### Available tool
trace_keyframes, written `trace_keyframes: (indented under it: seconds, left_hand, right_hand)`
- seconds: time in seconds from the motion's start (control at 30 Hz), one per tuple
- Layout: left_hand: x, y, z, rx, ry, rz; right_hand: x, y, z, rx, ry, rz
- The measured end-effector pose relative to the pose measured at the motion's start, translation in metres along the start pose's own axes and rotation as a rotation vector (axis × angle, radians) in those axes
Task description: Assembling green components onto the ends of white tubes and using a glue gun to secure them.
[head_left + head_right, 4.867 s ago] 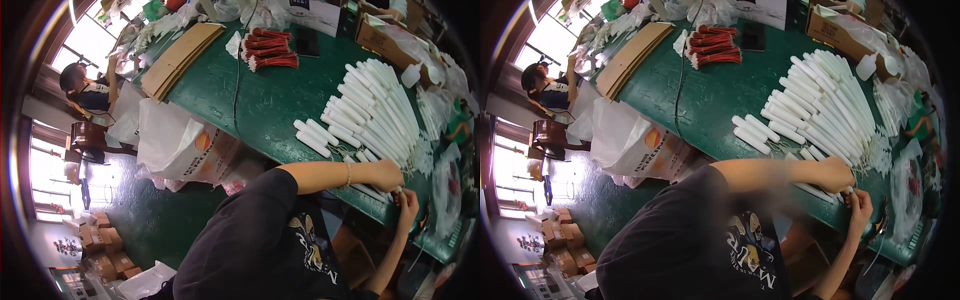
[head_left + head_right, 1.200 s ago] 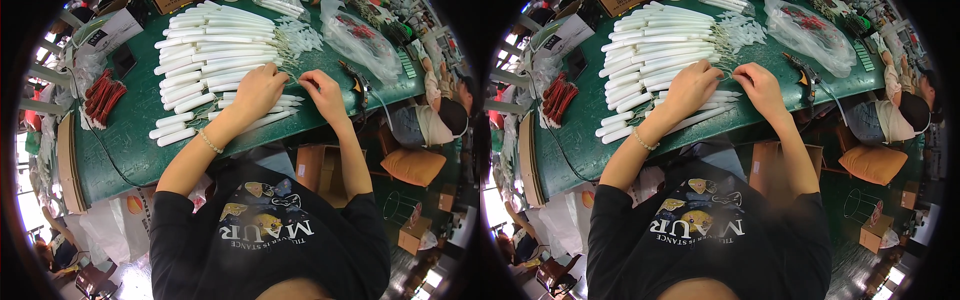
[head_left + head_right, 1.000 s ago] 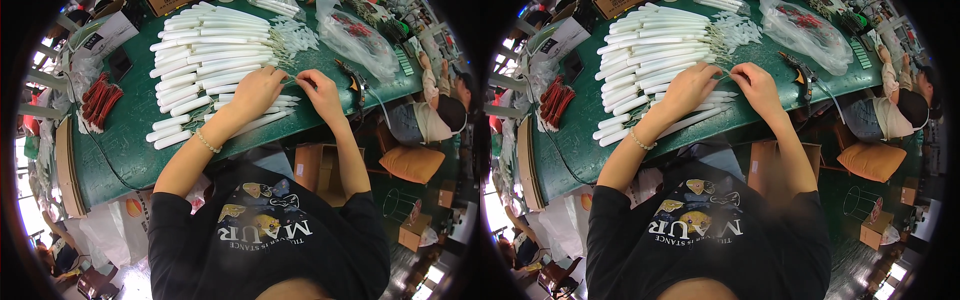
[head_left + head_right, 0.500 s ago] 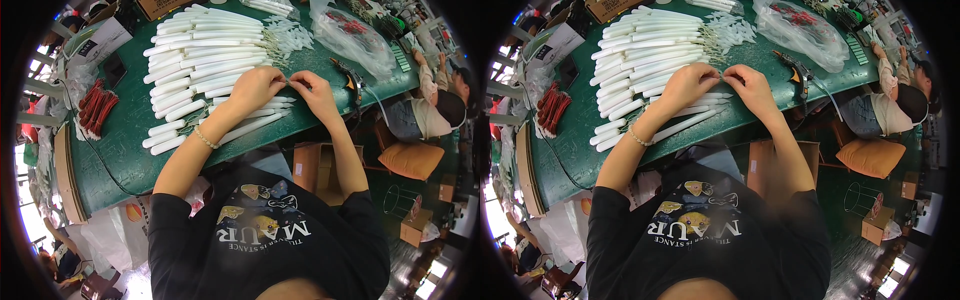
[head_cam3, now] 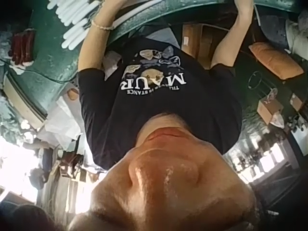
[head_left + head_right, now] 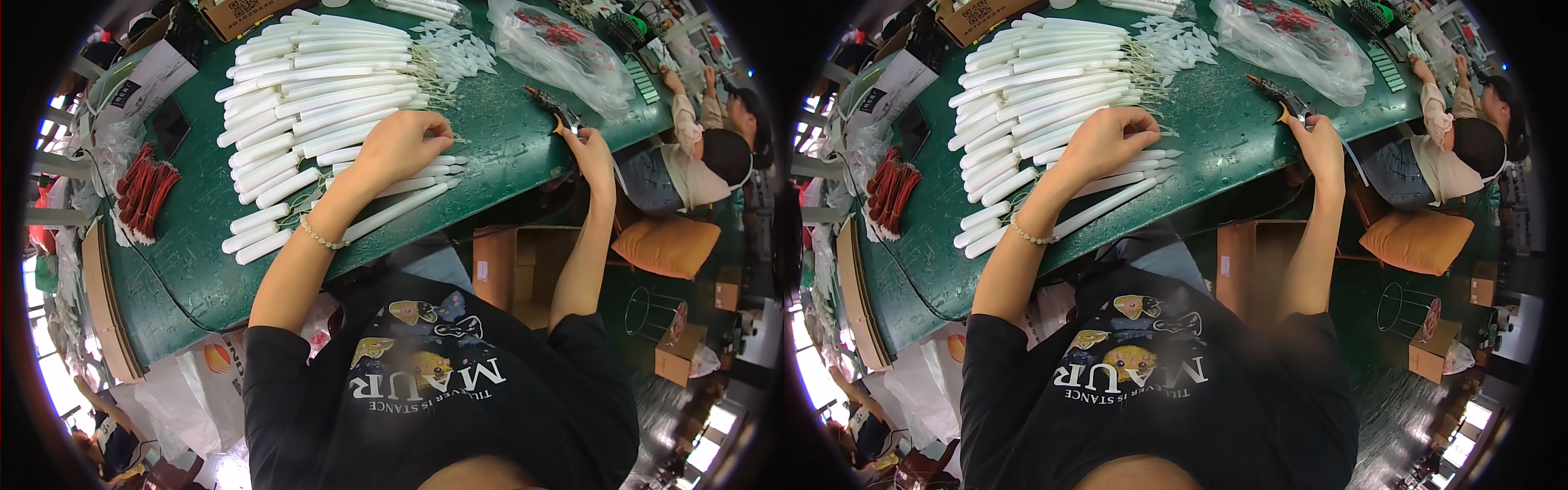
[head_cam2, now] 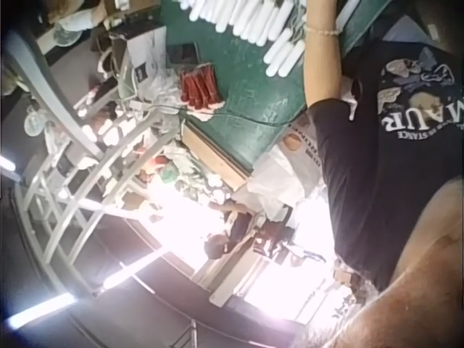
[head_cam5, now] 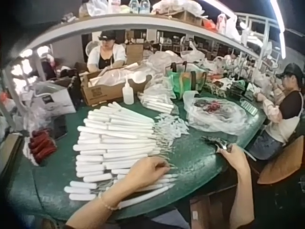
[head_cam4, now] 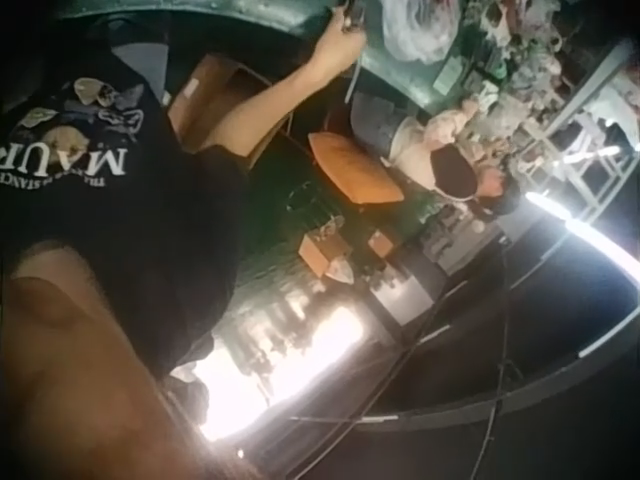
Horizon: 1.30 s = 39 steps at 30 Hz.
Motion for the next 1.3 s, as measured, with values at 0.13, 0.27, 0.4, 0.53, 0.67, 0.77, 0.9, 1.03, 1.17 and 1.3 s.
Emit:
trace_keyframes:
  seconds: [0.13,0.27,0.4,0.53,0.67,0.77,0.9,1.03,1.17,1.3]
  left_hand:
    - [0.004,0.002,0.004,-0.041,-0.051,-0.035]
    - [0.002,0.001,0.002,-0.093,-0.061,-0.077]
    - [-0.002,-0.001,0.0,-0.124,-0.063,-0.097]
    - [0.0,-0.003,0.0,-0.141,-0.091,-0.096]
    - [-0.003,-0.003,-0.001,-0.167,-0.101,-0.076]
    - [-0.004,-0.004,-0.002,-0.173,-0.107,-0.059]
    - [-0.004,-0.005,-0.003,-0.165,-0.102,-0.057]
    - [-0.001,-0.005,-0.002,-0.157,-0.118,-0.039]
    - [0.0,-0.005,-0.002,-0.147,-0.11,-0.017]
    - [-0.004,-0.004,-0.003,-0.134,-0.081,-0.066]
  right_hand:
    - [-0.004,0.005,-0.003,0.177,0.171,0.031]
    - [0.004,0.002,-0.009,0.29,0.179,0.066]
    - [0.006,-0.014,-0.004,0.263,0.302,0.052]
    - [0.046,-0.043,0.008,0.315,1.11,0.179]
    - [0.07,-0.057,0.045,0.419,1.37,0.129]
    - [0.106,-0.073,0.056,0.383,1.428,0.166]
    - [0.127,-0.082,0.063,0.422,1.378,0.11]
    - [0.124,-0.078,0.067,0.477,1.322,0.06]
    - [0.127,-0.08,0.063,0.473,1.32,0.039]
    - [0.136,-0.089,0.053,0.396,1.412,0.079]
Point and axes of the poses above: each hand's wrist, its own y-axis towards the middle knuckle, its own z-axis out of the palm, x = y × z, the point moved 1 cm from there along y, towards the middle knuckle, and after that the axes turned 11 degrees about y, right-handed, at the moved point
